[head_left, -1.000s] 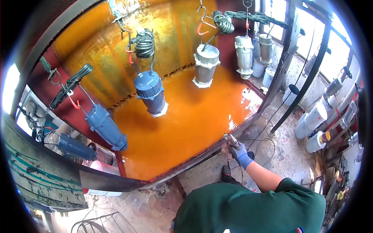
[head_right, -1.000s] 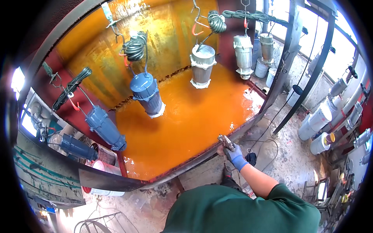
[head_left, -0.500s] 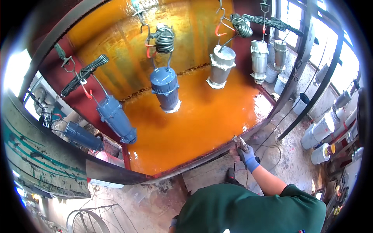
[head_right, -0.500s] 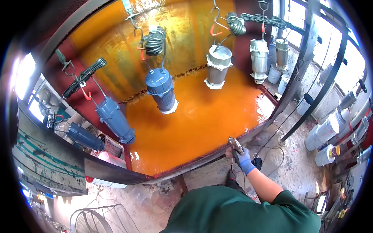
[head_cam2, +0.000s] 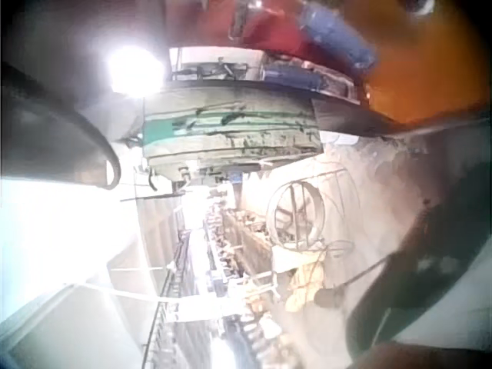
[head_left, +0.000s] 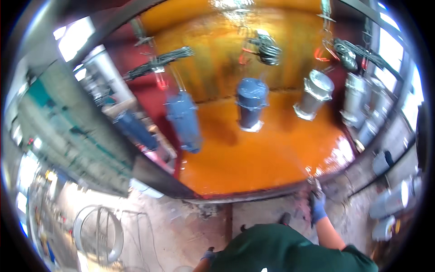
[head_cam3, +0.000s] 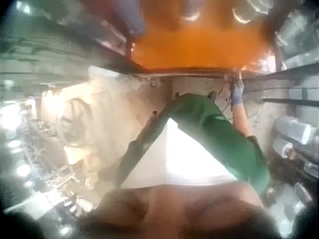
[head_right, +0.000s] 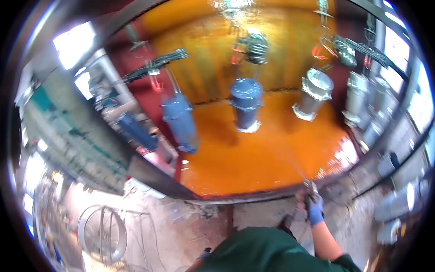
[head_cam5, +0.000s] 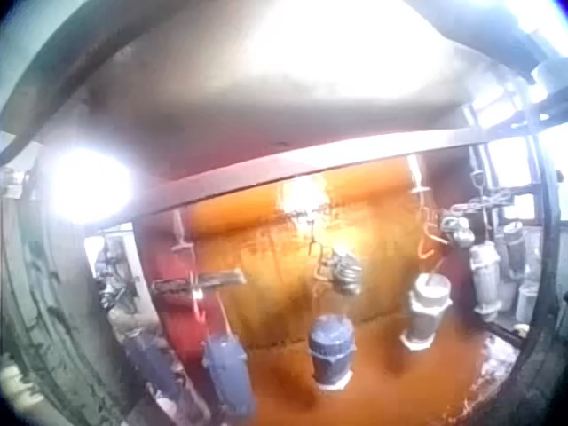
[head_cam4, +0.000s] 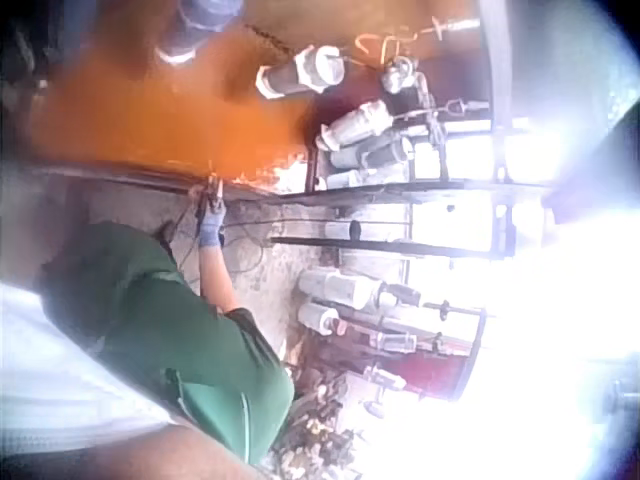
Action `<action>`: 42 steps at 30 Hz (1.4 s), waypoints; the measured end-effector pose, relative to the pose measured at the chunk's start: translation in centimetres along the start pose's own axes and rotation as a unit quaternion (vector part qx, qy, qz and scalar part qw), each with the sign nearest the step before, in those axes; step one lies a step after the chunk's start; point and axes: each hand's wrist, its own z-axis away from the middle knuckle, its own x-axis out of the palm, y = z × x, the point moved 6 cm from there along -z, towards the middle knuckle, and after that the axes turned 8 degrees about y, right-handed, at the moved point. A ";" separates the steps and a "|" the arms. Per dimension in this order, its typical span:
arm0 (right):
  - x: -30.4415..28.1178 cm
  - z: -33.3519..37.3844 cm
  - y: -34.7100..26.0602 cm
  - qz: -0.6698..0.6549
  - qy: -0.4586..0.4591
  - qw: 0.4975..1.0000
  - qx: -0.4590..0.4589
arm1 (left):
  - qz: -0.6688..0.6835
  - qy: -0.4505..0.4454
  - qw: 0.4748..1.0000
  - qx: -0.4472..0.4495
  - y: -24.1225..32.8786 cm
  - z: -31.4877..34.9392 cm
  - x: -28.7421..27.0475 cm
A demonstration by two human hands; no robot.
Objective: The person operates a control panel and spray paints hanging metal components using a spray gun while holding their attached cables by hand.
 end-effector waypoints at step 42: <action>7.2 -3.3 -6.7 0.267 -0.214 0.916 -0.209 | -0.076 -0.110 0.989 0.059 -0.5 -3.3 3.1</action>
